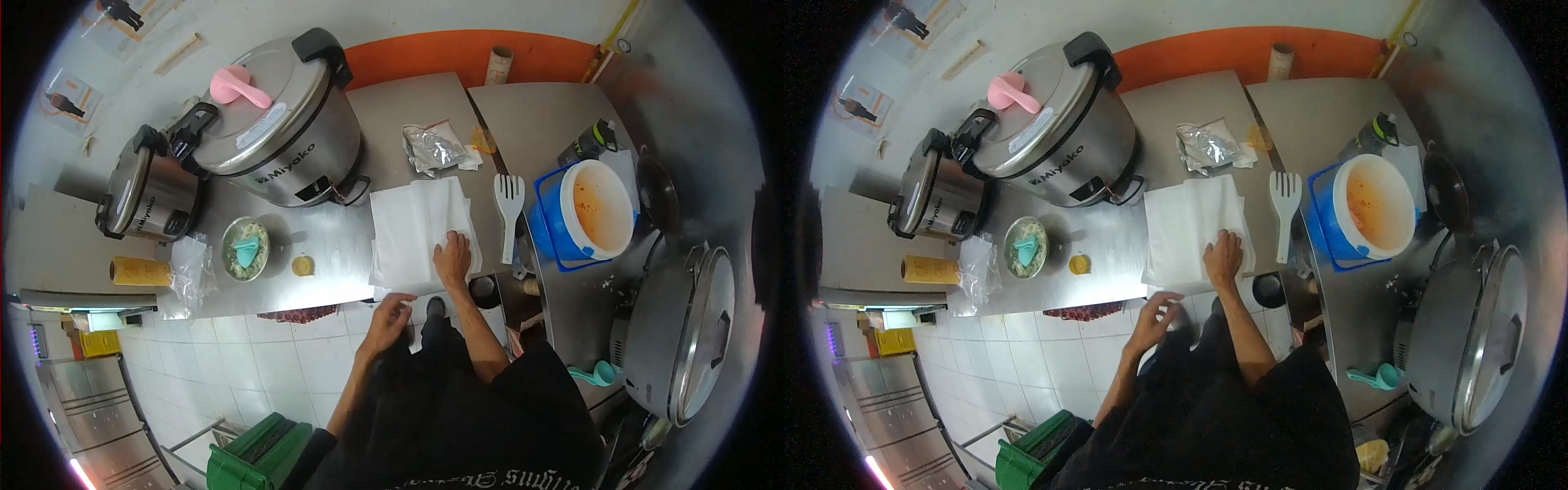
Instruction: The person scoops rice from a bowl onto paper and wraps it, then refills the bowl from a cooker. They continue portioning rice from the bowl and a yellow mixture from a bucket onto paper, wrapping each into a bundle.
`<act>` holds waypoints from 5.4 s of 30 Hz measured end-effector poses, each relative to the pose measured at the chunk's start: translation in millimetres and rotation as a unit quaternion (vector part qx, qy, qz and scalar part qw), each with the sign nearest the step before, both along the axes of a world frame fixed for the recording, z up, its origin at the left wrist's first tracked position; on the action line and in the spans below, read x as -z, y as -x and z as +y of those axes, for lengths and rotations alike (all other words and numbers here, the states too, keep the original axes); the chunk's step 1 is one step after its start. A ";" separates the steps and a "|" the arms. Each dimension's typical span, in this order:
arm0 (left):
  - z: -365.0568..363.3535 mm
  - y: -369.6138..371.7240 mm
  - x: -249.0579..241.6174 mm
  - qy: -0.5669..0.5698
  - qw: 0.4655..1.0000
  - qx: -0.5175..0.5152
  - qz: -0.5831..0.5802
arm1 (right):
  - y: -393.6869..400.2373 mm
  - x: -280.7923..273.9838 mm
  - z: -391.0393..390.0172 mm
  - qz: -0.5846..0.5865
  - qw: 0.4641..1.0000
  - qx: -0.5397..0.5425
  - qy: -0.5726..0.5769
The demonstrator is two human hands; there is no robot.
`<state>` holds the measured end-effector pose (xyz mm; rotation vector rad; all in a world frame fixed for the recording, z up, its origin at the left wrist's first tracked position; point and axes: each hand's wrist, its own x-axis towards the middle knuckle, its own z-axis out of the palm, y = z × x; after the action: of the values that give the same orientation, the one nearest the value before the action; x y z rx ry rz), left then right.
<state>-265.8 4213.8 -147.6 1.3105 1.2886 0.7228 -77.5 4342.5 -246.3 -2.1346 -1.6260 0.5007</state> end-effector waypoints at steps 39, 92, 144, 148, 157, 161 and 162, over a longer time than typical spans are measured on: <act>87.8 37.7 86.8 -0.287 0.882 0.207 0.310 | 3.6 -262.1 -7.6 0.574 0.818 -0.009 0.028; -27.9 183.9 -53.3 0.011 0.963 -0.231 -0.141 | 112.4 -94.5 41.3 0.289 0.883 -0.239 0.283; 29.2 340.4 65.7 -0.062 0.836 -0.531 -0.125 | 404.5 -98.6 60.3 -0.137 0.801 -0.571 0.116; 32.5 345.7 49.3 -0.060 0.845 -0.515 -0.134 | 417.2 -113.1 70.6 -0.026 0.831 -0.465 0.306; 36.8 358.7 48.9 -0.072 0.850 -0.506 -0.123 | 384.0 -97.2 68.7 0.183 0.832 -0.322 0.413; 34.4 357.1 51.3 -0.058 0.833 -0.536 -0.120 | 392.9 -101.3 60.7 -0.174 0.818 -0.544 -0.072; 32.5 355.2 51.1 -0.054 0.834 -0.537 -0.110 | 399.7 -107.1 58.5 -0.220 0.803 -0.552 -0.050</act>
<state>-620.9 4246.3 -198.7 0.4345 1.7690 1.6816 -477.2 4401.0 -139.2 -1.0258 -3.0154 0.1903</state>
